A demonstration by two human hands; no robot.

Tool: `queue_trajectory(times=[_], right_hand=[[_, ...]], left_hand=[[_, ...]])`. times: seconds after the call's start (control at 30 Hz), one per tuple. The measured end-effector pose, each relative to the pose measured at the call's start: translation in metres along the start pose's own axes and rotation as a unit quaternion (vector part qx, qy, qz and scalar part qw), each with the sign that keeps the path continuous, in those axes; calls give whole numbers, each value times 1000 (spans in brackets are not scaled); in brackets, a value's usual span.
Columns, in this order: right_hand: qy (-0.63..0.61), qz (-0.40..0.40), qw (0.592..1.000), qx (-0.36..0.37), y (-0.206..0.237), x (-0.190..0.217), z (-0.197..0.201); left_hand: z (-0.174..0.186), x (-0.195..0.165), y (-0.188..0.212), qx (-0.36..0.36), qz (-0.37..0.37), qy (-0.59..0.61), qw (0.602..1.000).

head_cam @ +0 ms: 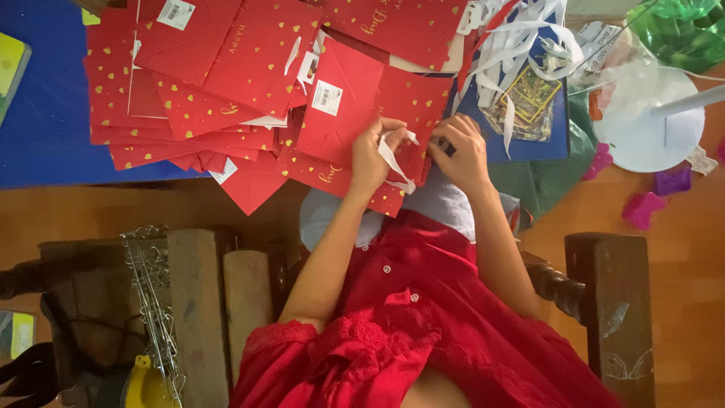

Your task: The person assembles red Valentine's Day gift bags by threading white and red ribbons through the bag handles and tying them. The person handles multiple bags and ribbons, working at a table with stacks of finished and unfinished bags.

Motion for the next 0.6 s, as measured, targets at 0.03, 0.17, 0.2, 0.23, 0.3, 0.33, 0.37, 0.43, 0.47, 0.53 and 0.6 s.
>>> queue_trajectory(times=[0.03, 0.17, 0.2, 0.23, 0.3, 0.33, 0.37, 0.43, 0.47, 0.53, 0.6], right_hand=[[2, -2, 1000, 1, 0, -1, 0], [-12, -32, 999, 7, -1, -3, -1], [-20, -44, 999, 9, -2, -3, -1], [-17, -66, 998, 14, -3, -4, -1], [-10, -112, 993, 23, -4, -6, -3], [-14, -106, 994, 20, -5, -5, -3], [-16, -100, 995, 18, -6, -4, -3], [-15, -91, 996, 15, -6, -4, -2], [-12, -89, 996, 13, -7, -4, -2], [-9, -92, 996, 18, -5, -4, -2], [-8, -99, 995, 27, -6, -6, -1]], left_hand=[[1, 3, 0, -1, 23, 40, 999], [6, 3, -1, -6, 59, 147, 987], [7, 1, -1, -7, 53, 162, 985], [7, -2, -2, -2, 48, 156, 987], [5, -12, 1, 9, 40, 144, 989], [4, -19, 2, 10, 27, 124, 992], [3, -28, 4, 11, 13, 105, 994], [-1, -47, 10, 14, 11, 15, 1000], [-3, -58, 16, 18, 22, -58, 998], [-6, -86, 24, 36, -29, -176, 983], [-8, -120, 30, 64, -159, -263, 949]])
Point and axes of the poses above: each hand's wrist, its own y-axis away from the middle knuckle, its own z-axis out of the back of the hand, x = y × z, the point moved 4 cm from there along -y, towards the middle knuckle, and after that the axes turned 2 degrees about x, right-handed, at the moved point
